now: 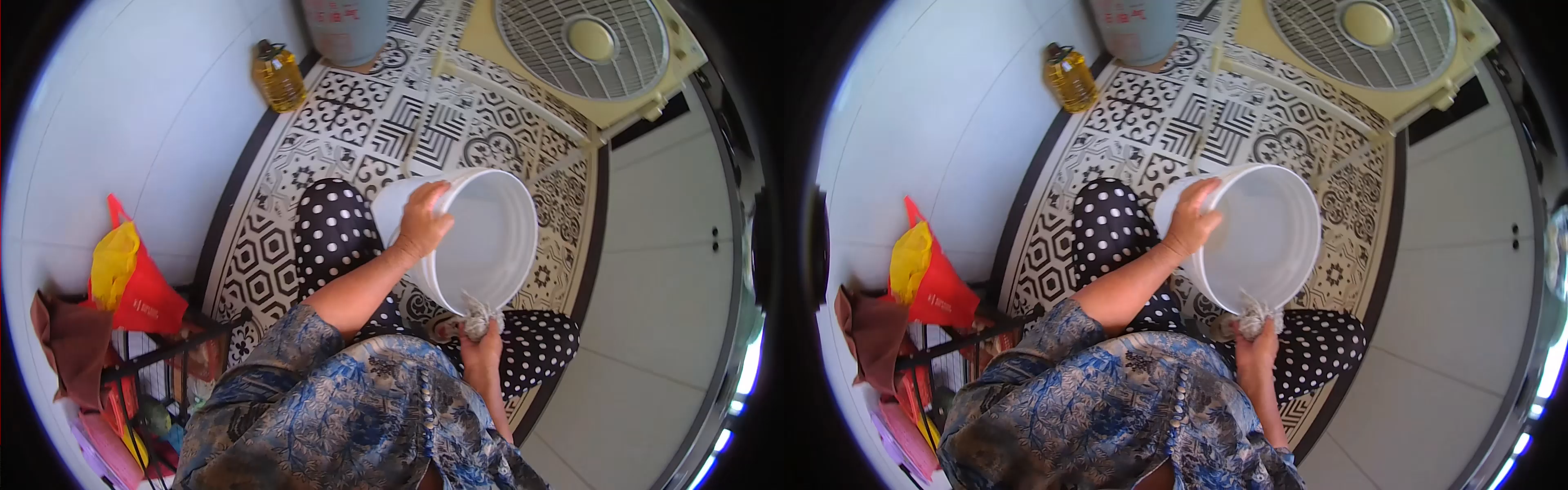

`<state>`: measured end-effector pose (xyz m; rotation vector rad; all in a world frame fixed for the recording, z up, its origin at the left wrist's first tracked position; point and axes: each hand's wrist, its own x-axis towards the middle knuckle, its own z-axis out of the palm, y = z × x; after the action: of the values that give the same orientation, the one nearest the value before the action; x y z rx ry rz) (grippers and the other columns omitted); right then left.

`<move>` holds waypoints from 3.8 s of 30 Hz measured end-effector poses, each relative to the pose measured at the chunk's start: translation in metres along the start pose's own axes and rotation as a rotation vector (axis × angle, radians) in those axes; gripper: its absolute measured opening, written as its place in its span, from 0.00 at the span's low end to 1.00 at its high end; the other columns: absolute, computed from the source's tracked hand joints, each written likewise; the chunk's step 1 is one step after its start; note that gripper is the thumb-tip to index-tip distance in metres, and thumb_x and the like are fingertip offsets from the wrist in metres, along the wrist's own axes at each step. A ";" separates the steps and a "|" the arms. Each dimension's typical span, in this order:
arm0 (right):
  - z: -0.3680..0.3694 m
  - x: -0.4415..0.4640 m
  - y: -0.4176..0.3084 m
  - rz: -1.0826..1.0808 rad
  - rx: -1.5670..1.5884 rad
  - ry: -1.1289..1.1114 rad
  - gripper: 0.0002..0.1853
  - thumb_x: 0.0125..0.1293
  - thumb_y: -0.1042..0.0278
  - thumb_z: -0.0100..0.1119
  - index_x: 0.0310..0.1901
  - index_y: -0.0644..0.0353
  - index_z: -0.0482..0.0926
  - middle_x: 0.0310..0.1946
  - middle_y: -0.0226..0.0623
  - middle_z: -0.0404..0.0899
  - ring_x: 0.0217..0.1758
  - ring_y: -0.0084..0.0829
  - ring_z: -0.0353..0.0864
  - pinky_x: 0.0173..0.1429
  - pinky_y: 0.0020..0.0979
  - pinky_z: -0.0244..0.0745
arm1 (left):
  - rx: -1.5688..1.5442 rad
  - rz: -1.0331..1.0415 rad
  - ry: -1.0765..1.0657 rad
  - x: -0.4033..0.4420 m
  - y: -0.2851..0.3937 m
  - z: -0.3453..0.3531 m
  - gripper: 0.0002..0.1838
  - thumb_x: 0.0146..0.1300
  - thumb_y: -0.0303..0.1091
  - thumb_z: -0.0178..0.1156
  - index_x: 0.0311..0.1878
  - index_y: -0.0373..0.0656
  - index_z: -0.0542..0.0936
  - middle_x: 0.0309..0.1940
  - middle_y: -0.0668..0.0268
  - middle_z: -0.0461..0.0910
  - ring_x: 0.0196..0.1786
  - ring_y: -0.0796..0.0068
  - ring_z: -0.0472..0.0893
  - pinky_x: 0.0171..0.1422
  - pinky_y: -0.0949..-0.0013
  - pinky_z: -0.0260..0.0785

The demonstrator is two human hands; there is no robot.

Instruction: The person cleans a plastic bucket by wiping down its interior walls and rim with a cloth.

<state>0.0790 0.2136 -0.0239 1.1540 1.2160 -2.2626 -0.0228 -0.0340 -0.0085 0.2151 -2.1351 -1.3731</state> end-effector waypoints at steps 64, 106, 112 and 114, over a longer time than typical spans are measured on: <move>0.004 0.031 -0.035 0.012 0.089 0.057 0.17 0.68 0.60 0.45 0.55 0.57 0.71 0.43 0.37 0.80 0.40 0.37 0.80 0.33 0.40 0.74 | -0.065 -0.129 -0.242 0.004 0.001 -0.013 0.33 0.45 0.29 0.52 0.60 0.33 0.71 0.59 0.49 0.70 0.64 0.55 0.67 0.71 0.61 0.56; 0.130 0.051 -0.133 -1.178 -1.107 -0.436 0.18 0.57 0.68 0.57 0.50 0.54 0.73 0.51 0.47 0.70 0.49 0.53 0.75 0.50 0.47 0.73 | 0.414 -0.031 -0.509 0.005 0.064 0.057 0.35 0.48 0.19 0.50 0.65 0.38 0.65 0.65 0.53 0.65 0.68 0.53 0.63 0.72 0.59 0.53; 0.126 0.074 -0.150 -1.314 -1.254 -0.267 0.15 0.57 0.69 0.57 0.48 0.53 0.72 0.49 0.43 0.71 0.49 0.48 0.76 0.48 0.48 0.75 | 0.337 0.032 -0.523 0.006 0.062 0.058 0.35 0.47 0.19 0.49 0.65 0.36 0.66 0.63 0.50 0.66 0.67 0.52 0.64 0.72 0.59 0.53; 0.122 0.089 -0.158 -1.081 -1.333 -0.035 0.15 0.58 0.67 0.56 0.48 0.54 0.70 0.49 0.43 0.71 0.49 0.49 0.77 0.47 0.49 0.74 | 0.366 0.039 -0.482 0.001 0.059 0.055 0.35 0.47 0.18 0.48 0.65 0.37 0.66 0.63 0.50 0.66 0.66 0.53 0.65 0.73 0.60 0.52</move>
<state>-0.1321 0.2150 0.0307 -0.1471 2.9891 -1.1234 -0.0436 0.0357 0.0270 -0.0232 -2.7699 -1.0775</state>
